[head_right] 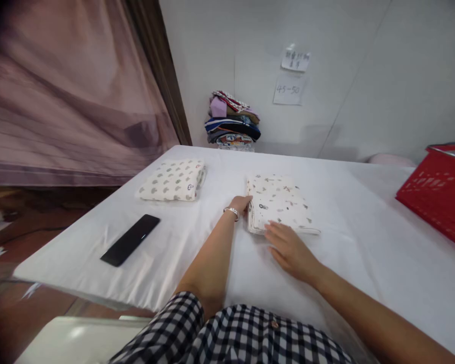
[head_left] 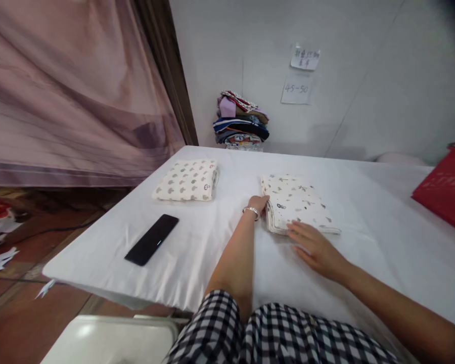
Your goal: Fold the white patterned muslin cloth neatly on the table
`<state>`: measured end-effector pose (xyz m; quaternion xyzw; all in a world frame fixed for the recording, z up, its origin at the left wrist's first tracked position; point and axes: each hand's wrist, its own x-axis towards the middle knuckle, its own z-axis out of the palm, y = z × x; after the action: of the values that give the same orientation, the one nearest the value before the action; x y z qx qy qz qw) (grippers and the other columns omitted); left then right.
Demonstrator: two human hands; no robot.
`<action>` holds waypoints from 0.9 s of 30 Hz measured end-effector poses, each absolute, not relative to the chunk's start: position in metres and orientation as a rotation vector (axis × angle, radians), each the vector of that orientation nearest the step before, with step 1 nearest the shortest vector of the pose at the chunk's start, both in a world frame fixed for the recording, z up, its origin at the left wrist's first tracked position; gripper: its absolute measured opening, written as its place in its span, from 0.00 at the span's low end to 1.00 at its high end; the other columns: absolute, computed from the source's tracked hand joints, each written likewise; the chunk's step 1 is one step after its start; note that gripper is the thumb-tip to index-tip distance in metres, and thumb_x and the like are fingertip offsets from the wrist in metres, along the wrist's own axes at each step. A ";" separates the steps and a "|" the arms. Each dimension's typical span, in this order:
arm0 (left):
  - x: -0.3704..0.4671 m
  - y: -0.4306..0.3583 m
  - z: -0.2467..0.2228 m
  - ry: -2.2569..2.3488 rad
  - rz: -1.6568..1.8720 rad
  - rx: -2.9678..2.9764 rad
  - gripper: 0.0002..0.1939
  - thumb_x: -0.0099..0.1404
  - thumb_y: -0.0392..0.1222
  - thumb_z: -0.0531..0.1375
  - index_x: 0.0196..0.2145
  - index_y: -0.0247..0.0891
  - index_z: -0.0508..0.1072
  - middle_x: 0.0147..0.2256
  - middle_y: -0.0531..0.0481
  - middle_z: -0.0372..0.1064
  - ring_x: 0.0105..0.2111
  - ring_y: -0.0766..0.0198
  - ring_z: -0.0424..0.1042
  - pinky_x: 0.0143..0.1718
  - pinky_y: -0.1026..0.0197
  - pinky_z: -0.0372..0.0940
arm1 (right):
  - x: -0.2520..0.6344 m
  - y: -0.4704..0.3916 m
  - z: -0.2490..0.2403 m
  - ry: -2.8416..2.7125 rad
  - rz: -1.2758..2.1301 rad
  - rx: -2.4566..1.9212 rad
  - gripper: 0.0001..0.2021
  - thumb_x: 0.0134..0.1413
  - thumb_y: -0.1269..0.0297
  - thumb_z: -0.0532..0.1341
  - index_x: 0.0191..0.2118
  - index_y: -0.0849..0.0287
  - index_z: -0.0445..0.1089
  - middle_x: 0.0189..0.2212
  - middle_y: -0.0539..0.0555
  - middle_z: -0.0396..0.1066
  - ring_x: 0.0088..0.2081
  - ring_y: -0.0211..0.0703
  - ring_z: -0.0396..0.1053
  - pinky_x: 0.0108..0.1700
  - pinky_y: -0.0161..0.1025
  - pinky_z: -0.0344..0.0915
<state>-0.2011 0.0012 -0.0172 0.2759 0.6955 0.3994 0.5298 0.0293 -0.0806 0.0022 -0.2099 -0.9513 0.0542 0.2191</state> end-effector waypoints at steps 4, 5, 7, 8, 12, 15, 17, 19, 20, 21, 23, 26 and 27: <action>-0.201 0.000 -0.016 1.665 0.954 0.744 0.20 0.57 0.56 0.62 0.31 0.33 0.70 0.30 0.44 0.71 0.31 0.59 0.71 0.27 0.63 0.65 | 0.052 -0.037 0.005 -2.475 0.094 -0.850 0.19 0.62 0.60 0.51 0.55 0.55 0.65 0.57 0.57 0.63 0.61 0.51 0.55 0.59 0.53 0.57; -0.201 0.001 -0.017 1.651 0.941 0.788 0.21 0.55 0.57 0.63 0.31 0.33 0.70 0.30 0.44 0.70 0.31 0.59 0.71 0.27 0.63 0.65 | 0.059 -0.026 0.000 -2.448 0.084 -0.949 0.19 0.62 0.57 0.50 0.55 0.55 0.65 0.58 0.56 0.62 0.61 0.52 0.54 0.60 0.53 0.56; -0.202 0.002 -0.020 1.627 0.908 0.882 0.20 0.53 0.55 0.65 0.31 0.34 0.70 0.29 0.45 0.70 0.30 0.60 0.71 0.28 0.63 0.65 | 0.071 -0.007 -0.014 -2.479 0.129 -1.141 0.22 0.61 0.52 0.49 0.56 0.54 0.64 0.59 0.56 0.60 0.62 0.55 0.52 0.61 0.55 0.54; -0.202 0.003 -0.023 1.622 0.898 0.913 0.18 0.53 0.52 0.65 0.31 0.34 0.70 0.28 0.46 0.70 0.30 0.60 0.70 0.29 0.63 0.65 | 0.076 -0.001 -0.022 -2.493 0.184 -1.233 0.24 0.60 0.50 0.49 0.57 0.54 0.63 0.60 0.56 0.58 0.63 0.55 0.50 0.61 0.55 0.52; -0.205 0.006 -0.031 1.616 0.907 0.895 0.10 0.58 0.45 0.62 0.28 0.35 0.68 0.25 0.50 0.68 0.28 0.63 0.70 0.31 0.63 0.65 | 0.088 0.004 -0.039 -2.467 0.429 -1.395 0.29 0.60 0.45 0.46 0.61 0.55 0.58 0.65 0.54 0.46 0.66 0.52 0.39 0.64 0.53 0.43; -0.206 0.006 -0.029 1.590 0.910 0.875 0.09 0.60 0.43 0.61 0.27 0.36 0.68 0.25 0.51 0.68 0.28 0.64 0.70 0.32 0.64 0.66 | 0.090 0.001 -0.028 -2.347 0.684 -1.425 0.28 0.59 0.44 0.47 0.59 0.51 0.62 0.65 0.50 0.47 0.66 0.50 0.40 0.65 0.51 0.42; -0.206 0.004 -0.026 1.576 0.909 0.859 0.09 0.60 0.43 0.61 0.27 0.36 0.68 0.25 0.51 0.68 0.28 0.64 0.70 0.32 0.64 0.66 | 0.090 0.002 -0.016 -2.144 0.870 -1.494 0.26 0.58 0.43 0.48 0.56 0.48 0.66 0.62 0.48 0.54 0.64 0.51 0.48 0.64 0.50 0.46; -0.205 0.002 -0.023 1.565 0.912 0.844 0.09 0.60 0.42 0.61 0.27 0.36 0.68 0.25 0.51 0.68 0.28 0.65 0.70 0.32 0.64 0.66 | 0.092 0.009 -0.007 -1.903 0.967 -1.564 0.25 0.57 0.43 0.50 0.53 0.49 0.69 0.59 0.50 0.61 0.60 0.51 0.57 0.61 0.49 0.53; -0.205 0.001 -0.021 1.559 0.915 0.837 0.09 0.60 0.42 0.61 0.27 0.36 0.68 0.25 0.51 0.68 0.27 0.65 0.70 0.32 0.64 0.66 | 0.092 0.015 -0.006 -1.801 0.977 -1.595 0.25 0.56 0.44 0.52 0.53 0.50 0.69 0.57 0.51 0.63 0.58 0.51 0.60 0.60 0.48 0.55; -0.205 -0.001 -0.020 1.551 0.919 0.830 0.08 0.60 0.42 0.61 0.27 0.36 0.68 0.25 0.51 0.68 0.27 0.65 0.70 0.32 0.64 0.66 | 0.093 0.021 -0.006 -1.725 0.973 -1.625 0.25 0.54 0.45 0.54 0.52 0.52 0.70 0.56 0.53 0.65 0.57 0.51 0.61 0.58 0.47 0.57; -0.204 -0.002 -0.018 1.533 0.932 0.807 0.07 0.61 0.41 0.61 0.28 0.35 0.68 0.25 0.51 0.69 0.27 0.66 0.69 0.32 0.64 0.66 | 0.093 0.036 -0.008 -1.642 0.959 -1.701 0.26 0.51 0.48 0.59 0.53 0.55 0.69 0.55 0.57 0.66 0.55 0.52 0.63 0.55 0.47 0.61; -0.204 -0.001 -0.019 1.510 0.956 0.759 0.07 0.59 0.40 0.62 0.29 0.35 0.69 0.25 0.51 0.70 0.27 0.65 0.69 0.33 0.62 0.67 | 0.089 0.058 -0.012 -1.599 0.973 -1.862 0.30 0.47 0.50 0.62 0.56 0.58 0.65 0.54 0.63 0.66 0.50 0.56 0.67 0.46 0.49 0.67; -0.204 -0.001 -0.020 1.505 0.965 0.746 0.07 0.58 0.40 0.63 0.29 0.35 0.69 0.25 0.51 0.70 0.27 0.65 0.69 0.33 0.62 0.67 | 0.087 0.064 -0.013 -1.594 0.990 -1.905 0.32 0.47 0.49 0.62 0.57 0.58 0.64 0.53 0.64 0.66 0.48 0.56 0.68 0.43 0.48 0.68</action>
<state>-0.2037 -0.0007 -0.0203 0.3173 0.6402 0.4104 0.5666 0.0869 0.0645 -0.0130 -0.6931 -0.5798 0.3601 0.2318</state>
